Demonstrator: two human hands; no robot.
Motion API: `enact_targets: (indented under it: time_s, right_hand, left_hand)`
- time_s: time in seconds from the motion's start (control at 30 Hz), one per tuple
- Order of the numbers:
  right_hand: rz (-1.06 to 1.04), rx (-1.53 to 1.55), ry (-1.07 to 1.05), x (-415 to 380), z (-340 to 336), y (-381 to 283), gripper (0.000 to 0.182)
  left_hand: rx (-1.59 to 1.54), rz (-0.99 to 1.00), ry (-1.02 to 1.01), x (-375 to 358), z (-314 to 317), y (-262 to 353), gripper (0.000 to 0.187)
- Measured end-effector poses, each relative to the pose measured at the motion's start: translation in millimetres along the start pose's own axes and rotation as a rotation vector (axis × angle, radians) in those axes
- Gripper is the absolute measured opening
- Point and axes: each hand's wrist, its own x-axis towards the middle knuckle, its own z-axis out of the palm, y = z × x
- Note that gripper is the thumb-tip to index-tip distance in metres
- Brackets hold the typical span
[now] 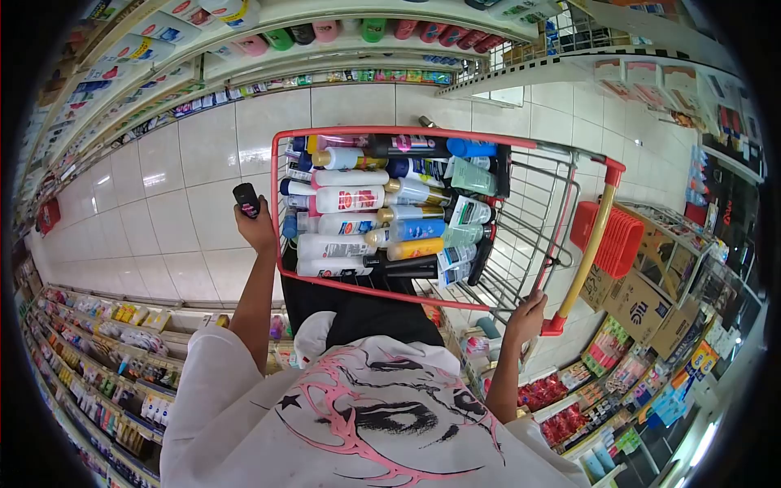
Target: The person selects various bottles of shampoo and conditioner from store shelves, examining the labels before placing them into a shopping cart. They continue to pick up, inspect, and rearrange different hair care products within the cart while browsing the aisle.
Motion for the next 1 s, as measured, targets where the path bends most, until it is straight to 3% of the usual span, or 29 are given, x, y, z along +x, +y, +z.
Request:
enact_targets:
  time_s: [0.33,0.7,0.77,0.83,0.9,0.97,1.0]
  right_hand:
    - [0.038,-0.016,-0.038,1,0,-7,0.047]
    - [-0.012,-0.048,0.131,8,-4,-21,0.045]
    - [0.010,-0.124,0.126,11,-6,-23,0.045]
    - [-0.006,-0.101,0.154,10,-9,-26,0.043]
    - [-0.148,-0.206,0.242,16,-3,-16,0.041]
    - [-0.066,-0.178,0.194,15,8,-24,0.040]
    - [0.043,-0.126,0.404,7,20,-39,0.046]
  left_hand:
    - [0.041,-0.054,-0.122,3,6,0,0.031]
    - [-0.117,-0.227,-0.242,-2,11,-42,0.028]
    - [0.011,-0.096,-0.248,4,25,-73,0.033]
    - [0.147,0.054,-0.314,-1,1,-32,0.033]
    - [0.141,0.063,-0.349,-3,9,-43,0.036]
    - [0.143,0.008,-0.365,-4,3,-29,0.036]
    - [0.121,-0.008,-0.392,0,-8,-16,0.036]
